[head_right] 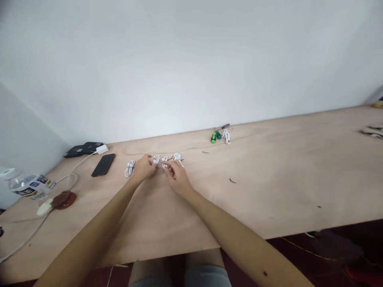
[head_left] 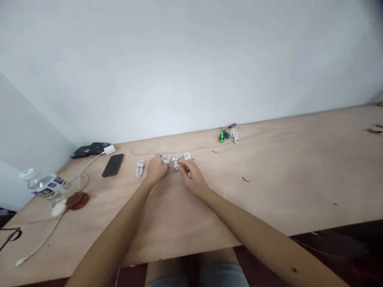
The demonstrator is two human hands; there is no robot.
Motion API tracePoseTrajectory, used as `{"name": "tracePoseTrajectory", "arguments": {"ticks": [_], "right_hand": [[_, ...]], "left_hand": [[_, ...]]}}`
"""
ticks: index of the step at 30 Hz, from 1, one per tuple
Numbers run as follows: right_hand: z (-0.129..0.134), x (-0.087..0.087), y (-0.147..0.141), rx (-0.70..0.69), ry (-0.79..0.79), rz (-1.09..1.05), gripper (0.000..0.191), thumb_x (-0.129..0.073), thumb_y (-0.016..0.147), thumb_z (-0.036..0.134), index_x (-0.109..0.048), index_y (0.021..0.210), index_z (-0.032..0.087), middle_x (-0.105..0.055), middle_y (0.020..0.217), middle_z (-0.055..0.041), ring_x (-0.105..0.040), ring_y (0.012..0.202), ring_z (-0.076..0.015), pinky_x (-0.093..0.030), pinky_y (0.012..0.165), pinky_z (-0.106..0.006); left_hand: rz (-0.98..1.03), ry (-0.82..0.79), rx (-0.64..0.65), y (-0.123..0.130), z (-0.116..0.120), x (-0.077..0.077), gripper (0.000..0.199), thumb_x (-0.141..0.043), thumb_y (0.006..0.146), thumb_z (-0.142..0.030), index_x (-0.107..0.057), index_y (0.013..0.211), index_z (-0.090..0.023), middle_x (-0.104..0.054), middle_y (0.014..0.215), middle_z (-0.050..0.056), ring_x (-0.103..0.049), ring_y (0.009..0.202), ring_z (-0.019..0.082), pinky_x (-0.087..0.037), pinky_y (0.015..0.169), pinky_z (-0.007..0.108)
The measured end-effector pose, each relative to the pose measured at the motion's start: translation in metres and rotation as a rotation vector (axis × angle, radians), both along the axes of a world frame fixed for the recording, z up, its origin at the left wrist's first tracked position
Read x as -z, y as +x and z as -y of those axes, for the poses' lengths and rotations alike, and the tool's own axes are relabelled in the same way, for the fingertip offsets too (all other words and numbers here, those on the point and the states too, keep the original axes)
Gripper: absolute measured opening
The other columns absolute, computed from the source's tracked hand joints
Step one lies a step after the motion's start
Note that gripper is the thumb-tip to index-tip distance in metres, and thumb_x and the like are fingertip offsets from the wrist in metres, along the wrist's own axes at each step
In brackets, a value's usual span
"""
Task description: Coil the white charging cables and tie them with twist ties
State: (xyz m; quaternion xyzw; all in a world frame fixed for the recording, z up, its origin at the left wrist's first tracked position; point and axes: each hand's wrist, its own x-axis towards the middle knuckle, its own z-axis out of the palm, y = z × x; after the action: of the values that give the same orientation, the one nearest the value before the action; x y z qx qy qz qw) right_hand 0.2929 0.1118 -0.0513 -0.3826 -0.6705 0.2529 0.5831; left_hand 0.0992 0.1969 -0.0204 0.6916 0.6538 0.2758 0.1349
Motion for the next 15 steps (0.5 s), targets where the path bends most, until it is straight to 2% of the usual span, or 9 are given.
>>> {"name": "tracePoseTrajectory", "arguments": {"ticks": [2, 5, 7, 8, 9, 11, 15], "right_hand": [[0.0, 0.0, 0.001, 0.007, -0.012, 0.001, 0.026, -0.055, 0.105, 0.032, -0.069, 0.126, 0.024, -0.066, 0.115, -0.0091, -0.064, 0.097, -0.0218, -0.054, 0.086, -0.037], [0.001, -0.002, 0.003, 0.017, -0.028, 0.006, 0.026, -0.055, 0.105, 0.033, -0.07, 0.125, 0.025, -0.067, 0.115, -0.0094, -0.065, 0.098, -0.0223, -0.054, 0.086, -0.037], [0.0, -0.002, 0.004, 0.017, -0.035, 0.009, 0.026, -0.056, 0.105, 0.034, -0.072, 0.123, 0.025, -0.069, 0.113, -0.0092, -0.065, 0.096, -0.0221, -0.054, 0.084, -0.037], [0.0, -0.002, 0.004, 0.013, -0.04, 0.009, 0.025, -0.058, 0.104, 0.036, -0.072, 0.121, 0.025, -0.069, 0.112, -0.0089, -0.065, 0.095, -0.0219, -0.054, 0.083, -0.036], [-0.001, -0.001, 0.004, 0.005, -0.048, 0.005, 0.024, -0.06, 0.103, 0.037, -0.073, 0.119, 0.024, -0.07, 0.111, -0.0086, -0.065, 0.094, -0.0218, -0.054, 0.082, -0.036], [-0.002, 0.0, 0.003, -0.018, -0.074, -0.015, 0.023, -0.063, 0.101, 0.039, -0.075, 0.114, 0.024, -0.073, 0.109, -0.008, -0.067, 0.093, -0.022, -0.054, 0.08, -0.035], [-0.003, 0.003, 0.003, -0.104, -0.176, -0.071, 0.025, -0.065, 0.099, 0.043, -0.078, 0.105, 0.022, -0.078, 0.105, -0.0072, -0.07, 0.095, -0.0239, -0.055, 0.082, -0.036]], "left_hand": [[0.066, -0.003, 0.04, -0.001, 0.003, -0.001, 0.036, -0.073, 0.081, -0.026, -0.073, 0.115, -0.015, -0.079, 0.096, 0.013, -0.072, 0.099, 0.032, -0.05, 0.088, 0.038], [0.186, 0.003, 0.132, -0.004, 0.016, -0.004, 0.029, -0.07, 0.088, -0.036, -0.076, 0.105, -0.014, -0.079, 0.095, 0.01, -0.073, 0.088, 0.026, -0.053, 0.078, 0.033], [0.321, 0.008, 0.208, -0.007, 0.03, -0.004, 0.035, -0.069, 0.091, -0.045, -0.075, 0.108, -0.016, -0.079, 0.1, 0.009, -0.073, 0.084, 0.024, -0.054, 0.072, 0.031], [0.47, 0.002, 0.284, -0.009, 0.037, -0.004, 0.036, -0.072, 0.09, -0.047, -0.075, 0.109, -0.016, -0.078, 0.101, 0.01, -0.072, 0.084, 0.023, -0.055, 0.07, 0.031], [0.593, -0.016, 0.367, -0.01, 0.044, -0.003, 0.035, -0.074, 0.09, -0.047, -0.075, 0.108, -0.016, -0.078, 0.1, 0.009, -0.072, 0.084, 0.023, -0.056, 0.071, 0.031], [0.728, -0.008, 0.438, -0.012, 0.057, 0.0, 0.031, -0.078, 0.089, -0.045, -0.076, 0.104, -0.017, -0.075, 0.092, 0.007, -0.07, 0.082, 0.021, -0.057, 0.073, 0.031], [0.815, 0.004, 0.45, -0.011, 0.068, 0.006, 0.025, -0.083, 0.087, -0.041, -0.074, 0.091, -0.017, -0.071, 0.083, 0.005, -0.069, 0.082, 0.02, -0.057, 0.078, 0.032]]}}
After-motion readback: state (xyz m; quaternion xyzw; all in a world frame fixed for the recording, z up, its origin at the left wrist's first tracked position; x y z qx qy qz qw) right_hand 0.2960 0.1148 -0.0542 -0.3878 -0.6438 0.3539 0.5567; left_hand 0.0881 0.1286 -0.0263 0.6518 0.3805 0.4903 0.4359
